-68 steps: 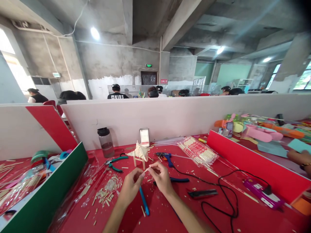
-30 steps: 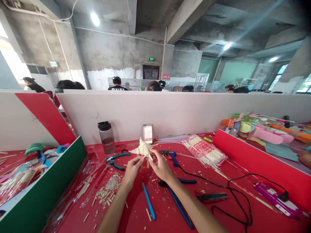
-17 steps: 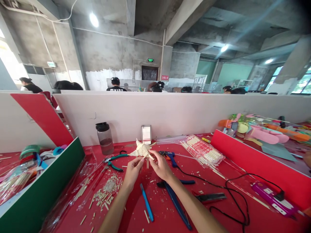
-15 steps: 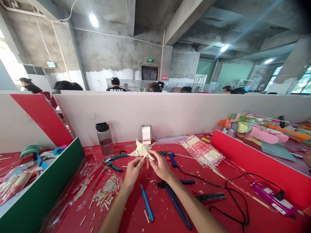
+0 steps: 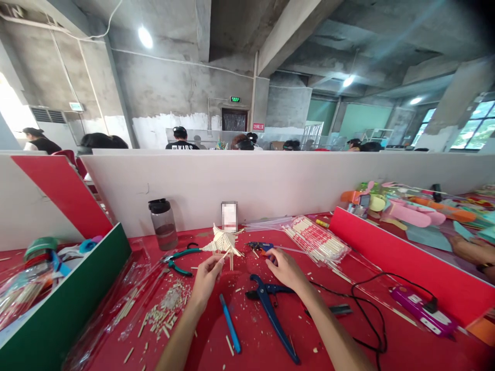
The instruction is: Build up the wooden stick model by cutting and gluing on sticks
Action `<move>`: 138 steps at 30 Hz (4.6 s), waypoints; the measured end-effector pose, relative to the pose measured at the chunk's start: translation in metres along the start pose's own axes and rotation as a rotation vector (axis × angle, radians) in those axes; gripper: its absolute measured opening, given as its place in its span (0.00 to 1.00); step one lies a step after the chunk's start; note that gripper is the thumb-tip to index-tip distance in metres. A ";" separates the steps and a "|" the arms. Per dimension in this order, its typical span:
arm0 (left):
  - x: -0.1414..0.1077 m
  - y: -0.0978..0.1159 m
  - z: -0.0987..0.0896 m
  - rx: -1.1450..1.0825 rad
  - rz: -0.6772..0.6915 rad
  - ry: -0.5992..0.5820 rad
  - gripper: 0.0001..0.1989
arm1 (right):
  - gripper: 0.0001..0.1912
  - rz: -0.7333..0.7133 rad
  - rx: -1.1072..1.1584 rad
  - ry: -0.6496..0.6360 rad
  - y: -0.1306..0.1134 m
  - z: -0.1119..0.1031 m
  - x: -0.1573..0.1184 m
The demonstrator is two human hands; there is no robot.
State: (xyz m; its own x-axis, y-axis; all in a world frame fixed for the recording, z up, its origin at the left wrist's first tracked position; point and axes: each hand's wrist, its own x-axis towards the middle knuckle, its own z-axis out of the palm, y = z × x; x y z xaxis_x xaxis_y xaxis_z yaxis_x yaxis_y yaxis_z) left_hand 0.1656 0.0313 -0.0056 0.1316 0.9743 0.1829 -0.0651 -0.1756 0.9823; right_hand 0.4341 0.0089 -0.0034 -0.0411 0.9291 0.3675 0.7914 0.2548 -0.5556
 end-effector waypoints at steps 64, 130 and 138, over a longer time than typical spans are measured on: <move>-0.065 0.035 0.002 0.147 0.042 0.111 0.25 | 0.31 0.027 0.645 -0.208 -0.114 0.033 -0.065; -0.073 0.032 0.023 -0.007 0.039 0.219 0.21 | 0.28 0.022 0.446 -0.135 -0.110 0.038 -0.066; -0.075 0.032 0.024 -0.005 0.029 0.218 0.23 | 0.32 0.029 0.382 -0.106 -0.113 0.035 -0.067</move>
State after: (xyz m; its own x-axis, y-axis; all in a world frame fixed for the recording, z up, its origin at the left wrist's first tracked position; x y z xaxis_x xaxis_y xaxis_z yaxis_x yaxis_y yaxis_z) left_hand 0.1776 -0.0507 0.0128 -0.0872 0.9764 0.1974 -0.0705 -0.2037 0.9765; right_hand 0.3259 -0.0727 0.0089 -0.1004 0.9549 0.2795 0.5098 0.2906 -0.8097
